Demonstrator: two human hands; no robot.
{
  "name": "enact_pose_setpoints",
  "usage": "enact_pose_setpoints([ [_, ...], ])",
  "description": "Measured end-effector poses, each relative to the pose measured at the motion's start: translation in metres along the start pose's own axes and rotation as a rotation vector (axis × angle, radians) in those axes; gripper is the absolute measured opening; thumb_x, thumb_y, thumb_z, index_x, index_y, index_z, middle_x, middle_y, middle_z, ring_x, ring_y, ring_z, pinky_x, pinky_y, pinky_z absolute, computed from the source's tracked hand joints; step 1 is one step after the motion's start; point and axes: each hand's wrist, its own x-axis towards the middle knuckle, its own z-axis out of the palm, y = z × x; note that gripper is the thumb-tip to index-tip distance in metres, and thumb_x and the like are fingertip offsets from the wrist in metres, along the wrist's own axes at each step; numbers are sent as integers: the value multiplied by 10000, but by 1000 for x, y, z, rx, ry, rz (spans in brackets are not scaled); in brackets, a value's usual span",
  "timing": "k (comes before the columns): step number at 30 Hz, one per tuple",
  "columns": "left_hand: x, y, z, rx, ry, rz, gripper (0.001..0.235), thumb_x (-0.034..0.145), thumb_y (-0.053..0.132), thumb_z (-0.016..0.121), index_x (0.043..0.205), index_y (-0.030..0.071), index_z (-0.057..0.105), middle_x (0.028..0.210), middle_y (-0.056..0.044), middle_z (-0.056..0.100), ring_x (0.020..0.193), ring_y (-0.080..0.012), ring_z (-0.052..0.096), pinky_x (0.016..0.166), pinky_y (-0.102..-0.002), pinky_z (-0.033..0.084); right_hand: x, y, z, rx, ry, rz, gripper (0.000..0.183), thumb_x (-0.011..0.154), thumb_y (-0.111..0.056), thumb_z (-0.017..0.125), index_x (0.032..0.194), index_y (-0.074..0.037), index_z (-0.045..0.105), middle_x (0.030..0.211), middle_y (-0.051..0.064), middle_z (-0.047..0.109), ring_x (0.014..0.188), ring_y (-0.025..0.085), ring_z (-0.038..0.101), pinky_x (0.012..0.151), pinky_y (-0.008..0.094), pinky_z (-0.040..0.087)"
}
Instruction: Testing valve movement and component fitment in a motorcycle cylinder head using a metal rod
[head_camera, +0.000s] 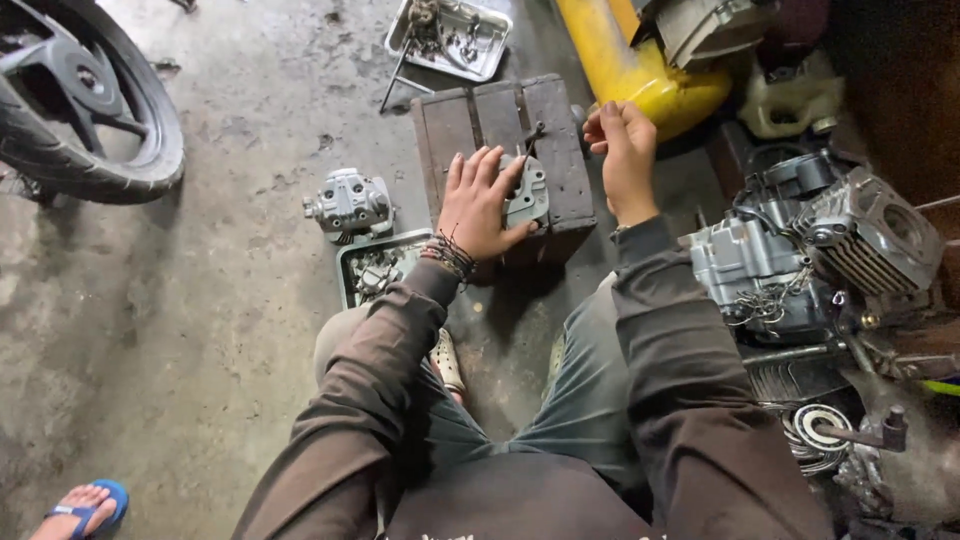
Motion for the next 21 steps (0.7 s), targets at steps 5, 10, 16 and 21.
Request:
enact_pose_setpoints([
  [5, -3, 3, -9, 63, -46, 22, 965, 756, 699, 734, 1522, 195, 435, 1499, -162, 457, 1421, -353, 382, 1205, -591, 197, -6, -8, 11, -7, -73, 15, 217, 1022, -313, 633, 995, -98, 641, 831, 37, 665, 751, 97, 632, 662, 211, 494],
  [10, -1, 1, -10, 50, -24, 31, 956, 773, 694, 738, 1531, 198, 432, 1510, -165, 444, 1436, -349, 370, 1206, -589, 196, -11, -28, 18, -70, -156, -27, 104, 1029, -187, 618, 977, -101, 643, 830, 36, 667, 783, 123, 659, 691, 250, 541],
  [16, -2, 2, -3, 48, 18, 39, 966, 732, 645, 781, 1521, 194, 454, 1494, -177, 456, 1435, -372, 376, 1206, -600, 199, -8, -8, 16, -87, -197, -210, 105, 999, -94, 653, 897, -88, 630, 719, 53, 636, 655, 136, 593, 633, 276, 484],
  [21, -5, -2, 5, -2, 30, 20, 972, 687, 646, 773, 1501, 201, 484, 1467, -162, 480, 1432, -354, 395, 1208, -580, 207, -7, 14, 17, 1, -176, -90, 271, 976, -112, 704, 1219, -62, 594, 803, 88, 675, 685, 125, 658, 601, 220, 495],
])
